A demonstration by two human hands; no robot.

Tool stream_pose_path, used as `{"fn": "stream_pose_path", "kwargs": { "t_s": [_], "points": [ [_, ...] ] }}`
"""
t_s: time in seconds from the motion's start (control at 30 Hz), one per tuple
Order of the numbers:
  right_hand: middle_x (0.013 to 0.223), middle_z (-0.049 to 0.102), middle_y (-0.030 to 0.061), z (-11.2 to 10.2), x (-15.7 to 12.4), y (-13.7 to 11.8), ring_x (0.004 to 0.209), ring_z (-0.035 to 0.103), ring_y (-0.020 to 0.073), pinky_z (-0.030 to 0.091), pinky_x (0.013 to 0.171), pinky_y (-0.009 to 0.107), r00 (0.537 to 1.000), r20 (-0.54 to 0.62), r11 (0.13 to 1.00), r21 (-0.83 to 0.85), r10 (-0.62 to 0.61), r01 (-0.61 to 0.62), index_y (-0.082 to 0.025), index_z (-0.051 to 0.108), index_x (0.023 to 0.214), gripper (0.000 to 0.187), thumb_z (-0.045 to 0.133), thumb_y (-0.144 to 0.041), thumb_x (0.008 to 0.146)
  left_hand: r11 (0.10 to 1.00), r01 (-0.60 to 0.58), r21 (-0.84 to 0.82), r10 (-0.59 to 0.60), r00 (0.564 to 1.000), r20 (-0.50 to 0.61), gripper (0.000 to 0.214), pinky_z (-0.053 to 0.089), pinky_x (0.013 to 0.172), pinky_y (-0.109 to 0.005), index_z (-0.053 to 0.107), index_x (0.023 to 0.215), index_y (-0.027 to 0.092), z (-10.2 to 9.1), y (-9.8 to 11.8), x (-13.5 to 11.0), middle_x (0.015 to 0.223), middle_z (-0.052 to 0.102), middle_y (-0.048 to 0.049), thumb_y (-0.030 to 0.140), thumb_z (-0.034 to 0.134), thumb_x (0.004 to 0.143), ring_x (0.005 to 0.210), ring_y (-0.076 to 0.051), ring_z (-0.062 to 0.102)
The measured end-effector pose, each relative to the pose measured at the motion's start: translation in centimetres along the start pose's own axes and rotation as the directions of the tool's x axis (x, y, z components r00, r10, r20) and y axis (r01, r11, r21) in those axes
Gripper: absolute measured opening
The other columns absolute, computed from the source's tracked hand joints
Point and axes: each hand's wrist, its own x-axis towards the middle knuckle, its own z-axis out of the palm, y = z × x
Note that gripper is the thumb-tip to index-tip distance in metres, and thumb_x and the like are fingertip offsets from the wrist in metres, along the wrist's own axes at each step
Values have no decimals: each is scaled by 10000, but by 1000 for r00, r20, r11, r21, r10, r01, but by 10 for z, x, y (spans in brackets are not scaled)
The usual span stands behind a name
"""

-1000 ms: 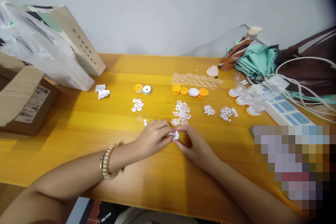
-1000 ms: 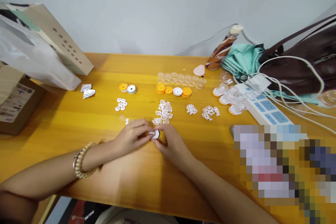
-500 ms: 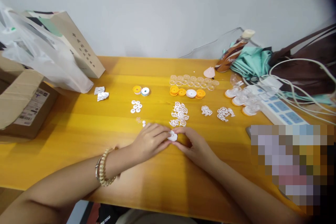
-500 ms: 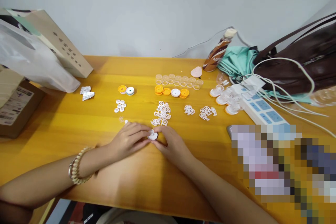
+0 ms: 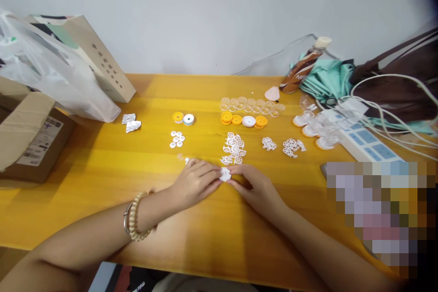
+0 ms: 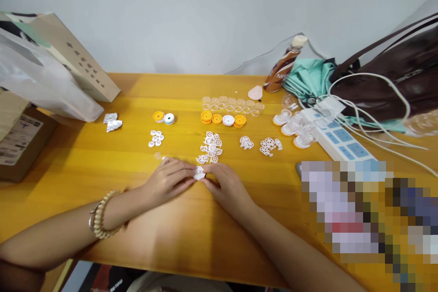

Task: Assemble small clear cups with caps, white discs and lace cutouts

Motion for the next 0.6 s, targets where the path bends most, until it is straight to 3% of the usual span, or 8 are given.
{"fn": "stream_pose_path", "kwargs": {
  "t_s": [0.6],
  "points": [
    [871, 674, 47, 1, -2, 3, 807, 622, 193, 513, 722, 346, 999, -19, 996, -87, -30, 29, -241, 596, 928, 117, 563, -228, 817, 989, 55, -136, -51, 998, 28, 198, 364, 762, -297, 563, 1041, 179, -2, -2, 3, 949, 669, -45, 239, 499, 863, 866, -143, 602]
  ]
}}
